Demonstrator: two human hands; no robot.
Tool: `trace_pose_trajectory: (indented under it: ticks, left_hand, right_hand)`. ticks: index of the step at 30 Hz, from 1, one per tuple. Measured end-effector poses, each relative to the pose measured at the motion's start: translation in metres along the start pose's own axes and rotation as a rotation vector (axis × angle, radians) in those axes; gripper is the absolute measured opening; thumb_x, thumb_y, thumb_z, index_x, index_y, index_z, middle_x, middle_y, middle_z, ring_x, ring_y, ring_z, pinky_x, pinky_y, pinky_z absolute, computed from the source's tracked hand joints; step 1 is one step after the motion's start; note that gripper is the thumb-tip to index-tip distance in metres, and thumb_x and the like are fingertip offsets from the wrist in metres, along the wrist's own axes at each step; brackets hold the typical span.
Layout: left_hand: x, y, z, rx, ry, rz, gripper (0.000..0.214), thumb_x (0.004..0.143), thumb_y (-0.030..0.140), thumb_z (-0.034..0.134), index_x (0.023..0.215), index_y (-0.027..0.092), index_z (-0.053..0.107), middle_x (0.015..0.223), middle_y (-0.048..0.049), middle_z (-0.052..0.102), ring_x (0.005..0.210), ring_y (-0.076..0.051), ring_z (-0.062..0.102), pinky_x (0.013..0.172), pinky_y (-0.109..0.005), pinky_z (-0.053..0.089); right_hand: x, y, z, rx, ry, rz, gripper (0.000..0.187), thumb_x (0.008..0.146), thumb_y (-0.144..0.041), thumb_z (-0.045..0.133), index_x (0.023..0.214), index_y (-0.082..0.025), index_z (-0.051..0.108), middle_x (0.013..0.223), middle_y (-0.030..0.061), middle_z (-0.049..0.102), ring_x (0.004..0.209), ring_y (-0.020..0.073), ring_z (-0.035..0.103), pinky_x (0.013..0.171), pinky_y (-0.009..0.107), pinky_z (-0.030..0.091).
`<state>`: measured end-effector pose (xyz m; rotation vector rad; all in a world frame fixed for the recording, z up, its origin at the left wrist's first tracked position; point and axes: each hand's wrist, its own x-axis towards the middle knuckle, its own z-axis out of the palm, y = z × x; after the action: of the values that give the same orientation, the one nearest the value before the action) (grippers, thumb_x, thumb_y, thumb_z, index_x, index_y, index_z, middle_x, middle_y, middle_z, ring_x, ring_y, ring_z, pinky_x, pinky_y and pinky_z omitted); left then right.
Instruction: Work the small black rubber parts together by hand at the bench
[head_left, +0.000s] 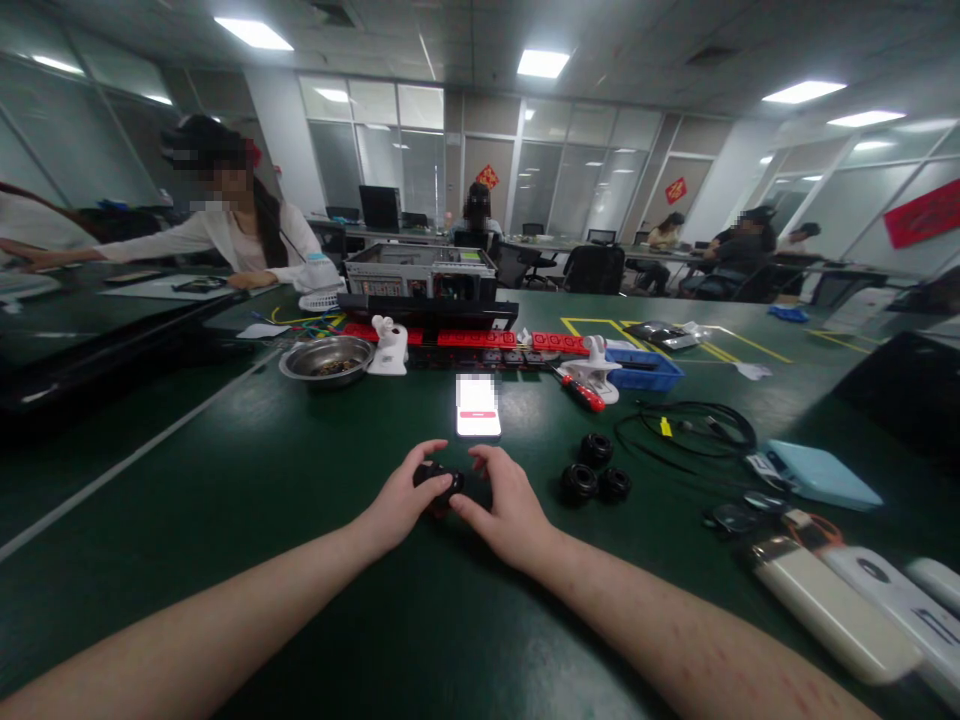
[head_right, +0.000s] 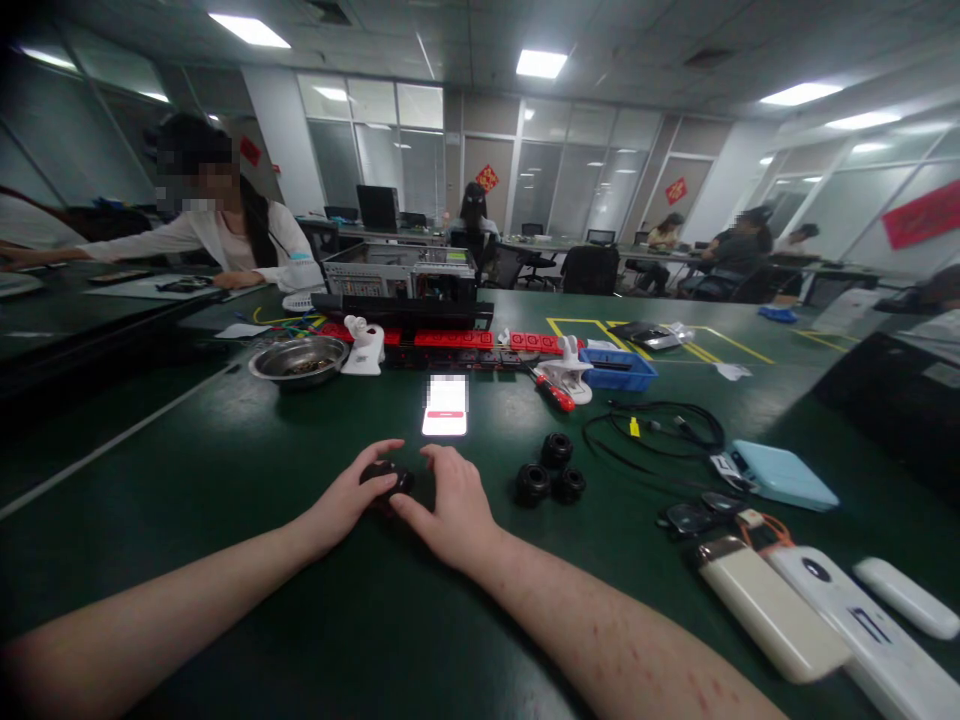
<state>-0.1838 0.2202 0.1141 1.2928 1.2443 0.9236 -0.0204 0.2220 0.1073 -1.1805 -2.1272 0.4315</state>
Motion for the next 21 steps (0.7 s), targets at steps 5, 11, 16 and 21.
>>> trace_pose_trajectory:
  ticks: [5,11,16,21]
  left_hand:
    - [-0.0007,-0.0016,-0.0012,-0.077,-0.003,0.002,0.051,0.067,0.022,0.052,0.115,0.021,0.035,0.092,-0.0022,0.044,0.073,-0.017,0.053,0.064,-0.032,0.047]
    - [-0.0004,-0.0065,-0.0022,-0.035,-0.045,0.084,0.049,0.071,0.030,0.054,0.116,0.023,0.036,0.094,-0.0031,0.046,0.076,-0.018,0.053,0.065,-0.032,0.047]
    - [0.0007,-0.0045,-0.0015,-0.006,-0.014,0.027,0.049,0.075,0.044,0.047,0.117,0.021,0.035,0.092,-0.0041,0.047,0.068,-0.017,0.055,0.063,-0.033,0.048]
    - [0.0040,-0.0069,-0.0013,-0.043,-0.027,0.002,0.045,0.073,0.038,0.051,0.112,0.020,0.039,0.089,-0.0033,0.049,0.062,-0.015,0.055,0.057,-0.031,0.047]
  right_hand:
    - [0.0046,0.0067,0.0026,-0.076,-0.134,0.014,0.029,0.085,-0.040,0.039,0.074,-0.016,0.053,0.073,0.0018,0.053,0.071,0.0152,0.047,0.066,0.030,0.035]
    - [0.0051,0.0089,0.0062,-0.021,-0.124,-0.048,0.018,0.082,-0.034,0.048,0.077,-0.017,0.051,0.074,0.0010,0.053,0.069,0.0139,0.047,0.065,0.028,0.036]
    - [0.0032,0.0060,0.0020,0.017,-0.064,-0.076,0.023,0.075,-0.028,0.059,0.092,-0.016,0.050,0.087,0.0043,0.054,0.081,0.0169,0.048,0.073,0.030,0.039]
    - [0.0008,0.0012,-0.0010,-0.005,-0.063,-0.112,0.030,0.072,-0.026,0.062,0.097,-0.016,0.049,0.093,0.0055,0.054,0.087,0.0181,0.048,0.078,0.032,0.038]
